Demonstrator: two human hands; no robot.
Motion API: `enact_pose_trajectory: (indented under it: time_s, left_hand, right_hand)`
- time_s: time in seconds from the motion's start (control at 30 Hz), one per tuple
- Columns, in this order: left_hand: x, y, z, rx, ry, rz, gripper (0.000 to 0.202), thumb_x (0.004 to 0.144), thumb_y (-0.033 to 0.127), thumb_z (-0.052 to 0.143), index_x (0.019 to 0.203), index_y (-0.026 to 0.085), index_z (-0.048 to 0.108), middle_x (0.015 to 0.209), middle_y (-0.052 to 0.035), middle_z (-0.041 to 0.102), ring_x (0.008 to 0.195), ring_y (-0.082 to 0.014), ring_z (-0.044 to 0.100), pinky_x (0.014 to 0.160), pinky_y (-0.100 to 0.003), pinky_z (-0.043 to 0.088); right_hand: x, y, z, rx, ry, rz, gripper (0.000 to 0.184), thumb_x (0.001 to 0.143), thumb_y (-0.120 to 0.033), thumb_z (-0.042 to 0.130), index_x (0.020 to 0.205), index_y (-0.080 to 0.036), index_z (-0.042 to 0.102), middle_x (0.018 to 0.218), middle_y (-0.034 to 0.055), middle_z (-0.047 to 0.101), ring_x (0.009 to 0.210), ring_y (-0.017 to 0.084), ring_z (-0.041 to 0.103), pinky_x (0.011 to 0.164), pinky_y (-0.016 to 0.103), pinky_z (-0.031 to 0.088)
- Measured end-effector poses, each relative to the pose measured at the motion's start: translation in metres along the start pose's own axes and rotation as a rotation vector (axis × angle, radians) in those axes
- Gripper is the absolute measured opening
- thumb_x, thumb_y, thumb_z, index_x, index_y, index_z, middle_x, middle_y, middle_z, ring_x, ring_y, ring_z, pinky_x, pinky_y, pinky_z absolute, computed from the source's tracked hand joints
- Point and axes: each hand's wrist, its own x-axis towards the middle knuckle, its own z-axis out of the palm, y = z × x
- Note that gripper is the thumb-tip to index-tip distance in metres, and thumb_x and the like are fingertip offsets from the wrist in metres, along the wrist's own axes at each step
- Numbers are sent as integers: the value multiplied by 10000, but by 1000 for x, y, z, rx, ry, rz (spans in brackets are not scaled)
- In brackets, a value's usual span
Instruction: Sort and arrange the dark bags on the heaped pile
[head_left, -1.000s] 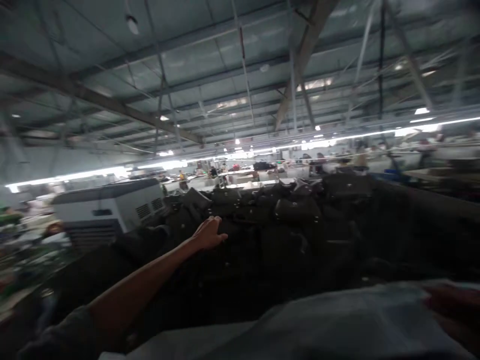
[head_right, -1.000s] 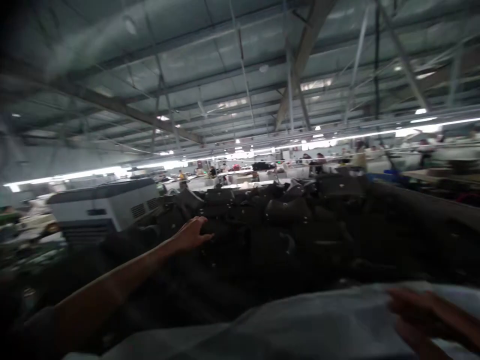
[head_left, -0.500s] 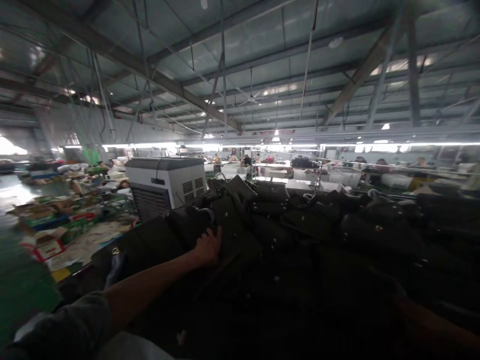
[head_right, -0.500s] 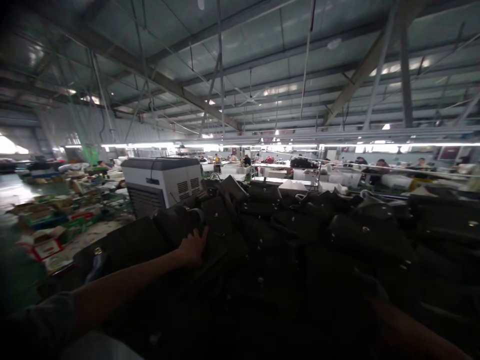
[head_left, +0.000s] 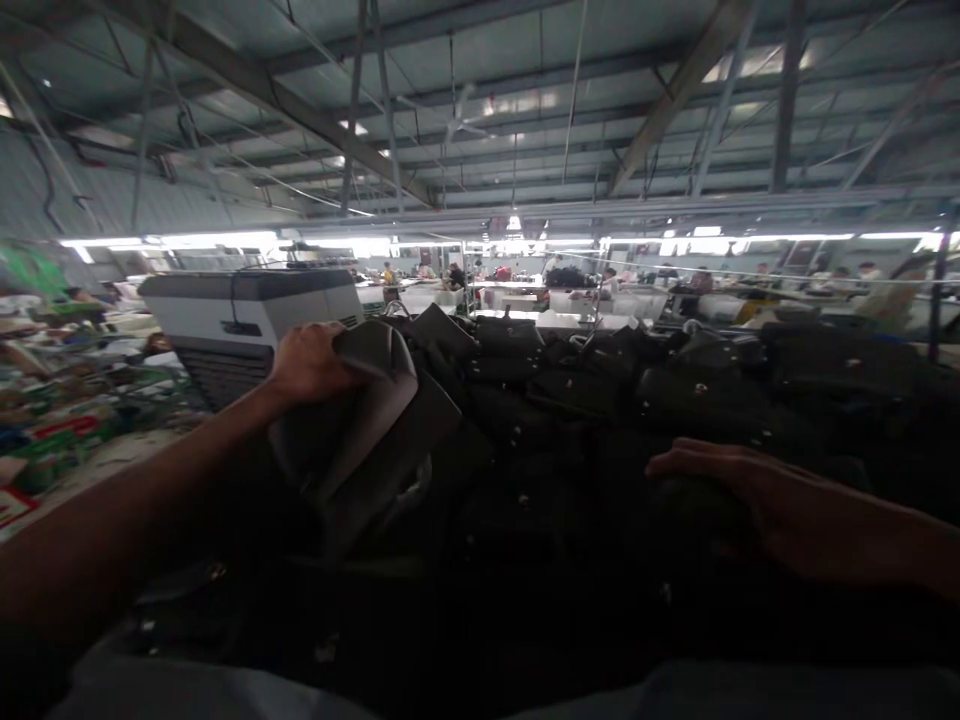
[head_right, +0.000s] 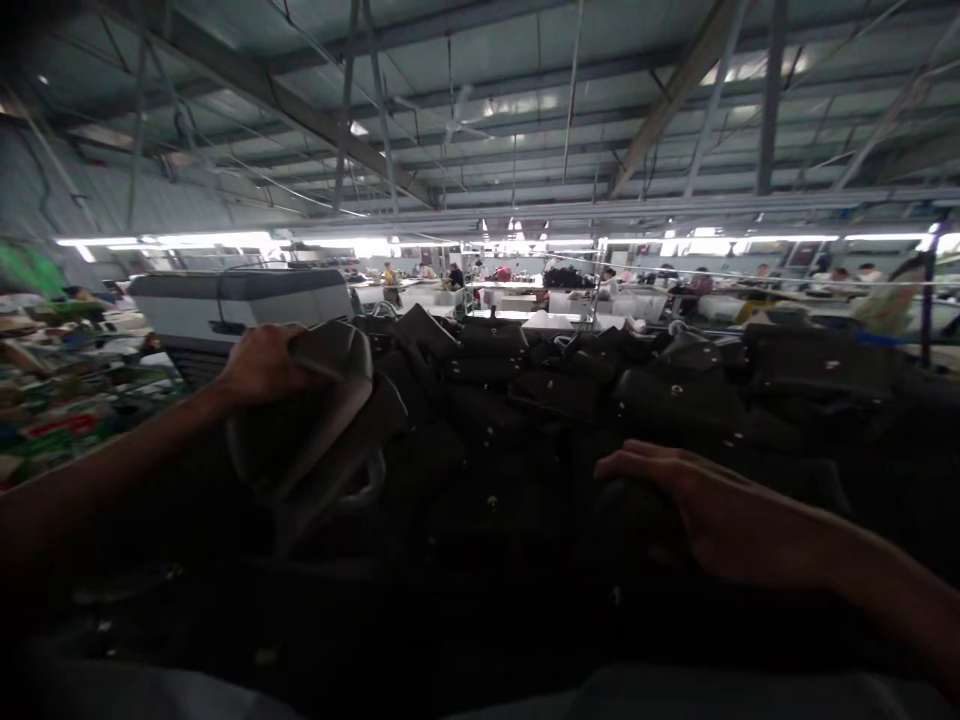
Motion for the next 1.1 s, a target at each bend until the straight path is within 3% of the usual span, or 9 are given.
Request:
enact_pose_trajectory:
  time_s: [0.13,0.27,0.4,0.53,0.6,0.67,0.77,1.0,1.1]
  left_hand:
    - [10,-2,-30,-452,-16,244,401,717,525,619,931,187,632,807,-17,654,747,-183,596,653,-269,445]
    - [4,45,-20,-605,-193,492,317,696,449,623,902,209,653,812,-14,699,795,-212,645,690,-298,476]
    - [-16,117,18,-419,-232,674,201,704,302,677,891,230,688,892,-39,740,896,-297,722,797,-392,501]
    - [-31,175,83,-386,-366,939,252,731,323,737,978,276,729,1394,-59,652,1157,-346,691,869,-445,567]
    - [-28,200,116,-381,-419,1018,190,795,289,713,977,256,756,1661,-72,420,1503,-397,416,1050,-537,522]
    - [-20,225,142,-358,-457,1042,132,835,212,682,927,216,776,1754,-68,204,1619,-395,113,1215,-653,330]
    - [-5,257,166,-327,-463,1030,152,824,109,671,888,189,784,1761,-71,98,1619,-408,1,1232,-769,78]
    - [16,310,213,-283,-632,999,305,842,122,652,1087,217,808,1650,-129,423,1578,-440,231,1231,-783,84]
    - [25,324,228,-235,-598,904,384,852,117,606,1156,247,802,1613,-123,487,1567,-450,256,1217,-798,133]
  right_hand:
    - [47,-11,-51,110,-128,56,708,740,-323,783,1418,-353,581,1400,42,629,1268,324,608,1080,445,500]
    - [96,13,-42,127,-241,136,662,643,-256,817,1281,-239,644,1181,45,705,1075,271,643,892,340,506]
    - [107,81,-10,201,-66,377,653,502,-174,842,1134,-184,678,1066,50,704,1000,258,631,805,305,473]
    - [75,141,-3,310,89,576,622,494,-243,842,1091,-167,686,1015,53,708,976,259,649,779,307,504]
    - [60,162,-5,414,167,642,629,530,-292,819,1130,-176,672,1023,58,720,973,266,673,765,315,538]
    - [50,182,-8,514,242,699,661,561,-323,797,1187,-180,641,1052,76,730,979,279,694,762,336,572]
    - [46,211,-12,628,318,753,645,611,-349,752,1213,-167,606,1156,126,725,1033,285,707,818,356,601]
    - [97,258,-41,612,188,798,675,481,-199,820,1144,-188,690,1157,105,734,1003,303,710,804,395,616]
    - [132,271,-50,535,80,834,769,395,-164,869,1149,-212,729,1202,86,724,987,299,710,804,413,611]
